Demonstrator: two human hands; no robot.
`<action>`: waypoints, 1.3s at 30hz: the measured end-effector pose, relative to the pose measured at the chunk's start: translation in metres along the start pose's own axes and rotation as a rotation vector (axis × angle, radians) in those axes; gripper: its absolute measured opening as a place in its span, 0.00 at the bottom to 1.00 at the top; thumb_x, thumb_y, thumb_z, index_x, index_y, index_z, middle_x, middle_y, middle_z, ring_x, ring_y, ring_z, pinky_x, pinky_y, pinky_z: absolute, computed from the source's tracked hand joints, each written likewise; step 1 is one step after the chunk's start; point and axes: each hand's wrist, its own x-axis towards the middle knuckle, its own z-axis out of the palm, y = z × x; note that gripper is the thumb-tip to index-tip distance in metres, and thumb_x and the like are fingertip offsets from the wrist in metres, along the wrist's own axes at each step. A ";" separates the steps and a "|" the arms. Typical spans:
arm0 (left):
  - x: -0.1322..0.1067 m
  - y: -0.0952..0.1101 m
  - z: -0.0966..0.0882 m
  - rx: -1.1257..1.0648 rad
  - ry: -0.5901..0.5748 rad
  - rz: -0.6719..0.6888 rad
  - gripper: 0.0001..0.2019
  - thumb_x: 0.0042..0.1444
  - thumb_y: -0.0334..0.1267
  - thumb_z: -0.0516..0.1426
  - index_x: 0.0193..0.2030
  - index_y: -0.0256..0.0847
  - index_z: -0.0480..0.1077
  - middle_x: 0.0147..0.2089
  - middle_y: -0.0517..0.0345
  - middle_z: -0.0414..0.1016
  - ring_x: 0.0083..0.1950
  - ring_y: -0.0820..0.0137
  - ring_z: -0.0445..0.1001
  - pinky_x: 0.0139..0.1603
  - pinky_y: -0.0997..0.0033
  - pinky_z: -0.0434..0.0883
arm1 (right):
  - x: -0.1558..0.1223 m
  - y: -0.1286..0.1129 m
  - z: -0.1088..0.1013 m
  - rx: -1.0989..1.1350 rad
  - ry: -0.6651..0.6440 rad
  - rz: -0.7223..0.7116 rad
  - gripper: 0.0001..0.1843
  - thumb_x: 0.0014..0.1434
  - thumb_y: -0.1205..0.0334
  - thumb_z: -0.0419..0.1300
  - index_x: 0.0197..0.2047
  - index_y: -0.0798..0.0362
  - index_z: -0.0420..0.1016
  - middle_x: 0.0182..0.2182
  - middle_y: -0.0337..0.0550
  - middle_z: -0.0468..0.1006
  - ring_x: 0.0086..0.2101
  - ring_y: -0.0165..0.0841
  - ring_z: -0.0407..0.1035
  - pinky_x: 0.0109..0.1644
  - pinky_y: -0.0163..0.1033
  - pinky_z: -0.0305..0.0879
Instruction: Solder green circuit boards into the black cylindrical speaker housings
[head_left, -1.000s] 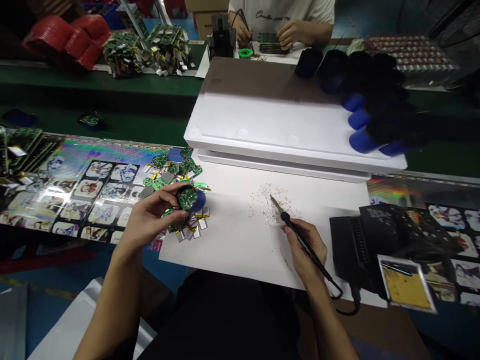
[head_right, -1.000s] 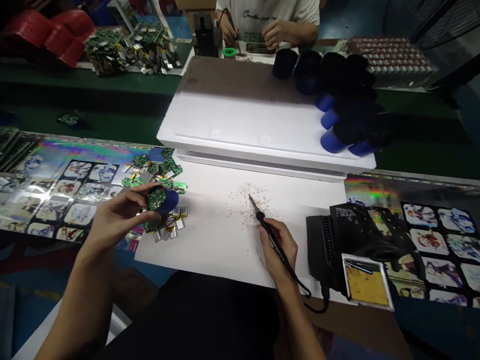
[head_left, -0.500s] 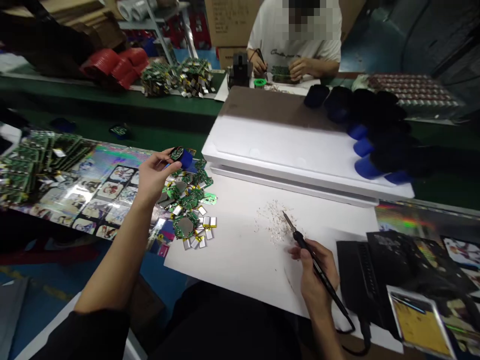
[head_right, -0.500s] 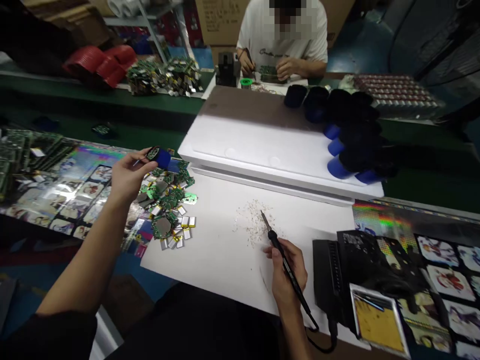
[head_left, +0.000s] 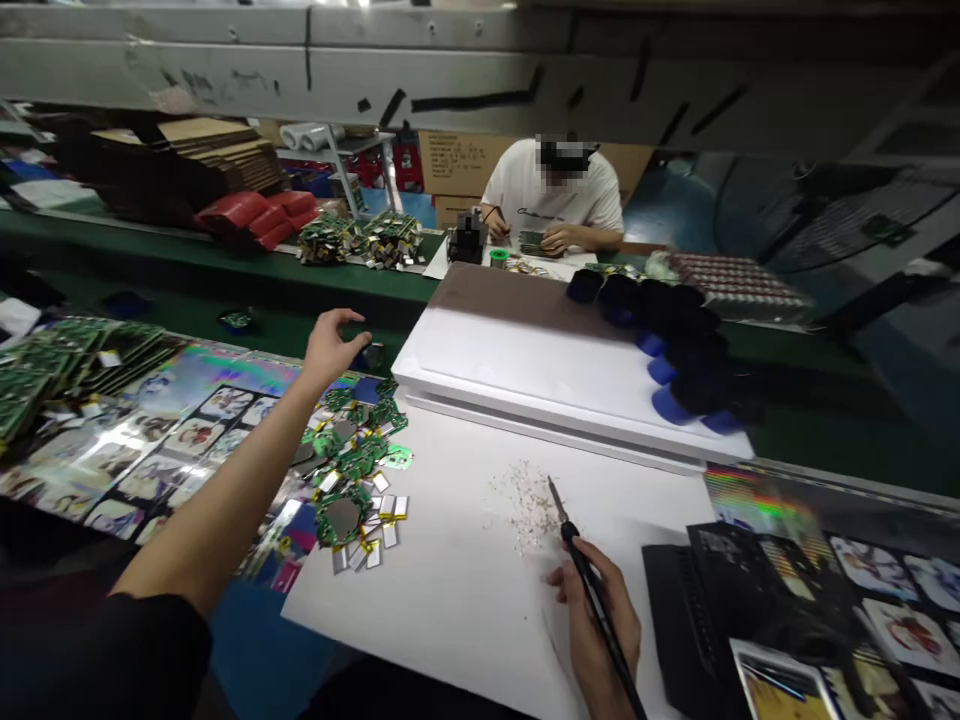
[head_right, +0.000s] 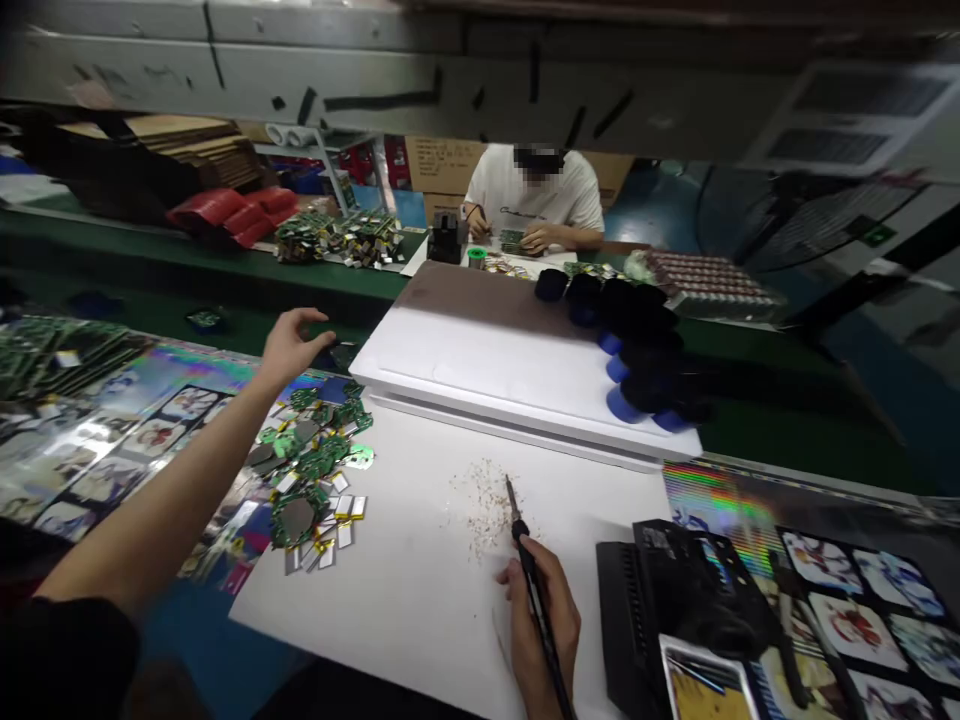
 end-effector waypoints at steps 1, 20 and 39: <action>-0.001 0.016 0.005 -0.031 0.003 0.053 0.14 0.52 0.40 0.65 0.45 0.40 0.75 0.55 0.49 0.78 0.59 0.58 0.76 0.63 0.62 0.72 | -0.001 0.003 0.000 0.011 -0.012 -0.005 0.21 0.64 0.48 0.69 0.57 0.48 0.82 0.31 0.42 0.87 0.25 0.38 0.80 0.30 0.42 0.80; -0.159 0.257 0.240 -0.106 -0.675 0.869 0.11 0.66 0.39 0.65 0.49 0.37 0.72 0.55 0.44 0.77 0.54 0.55 0.76 0.57 0.56 0.72 | -0.005 -0.009 -0.004 -0.058 -0.066 -0.049 0.19 0.74 0.47 0.57 0.56 0.49 0.80 0.35 0.43 0.83 0.26 0.32 0.75 0.32 0.38 0.76; -0.228 0.067 0.009 -0.117 -1.063 0.359 0.11 0.58 0.31 0.69 0.46 0.43 0.76 0.65 0.48 0.77 0.65 0.55 0.75 0.65 0.60 0.69 | -0.006 -0.006 -0.006 -0.154 -0.088 -0.019 0.20 0.70 0.47 0.62 0.58 0.48 0.78 0.43 0.44 0.84 0.32 0.34 0.79 0.35 0.38 0.76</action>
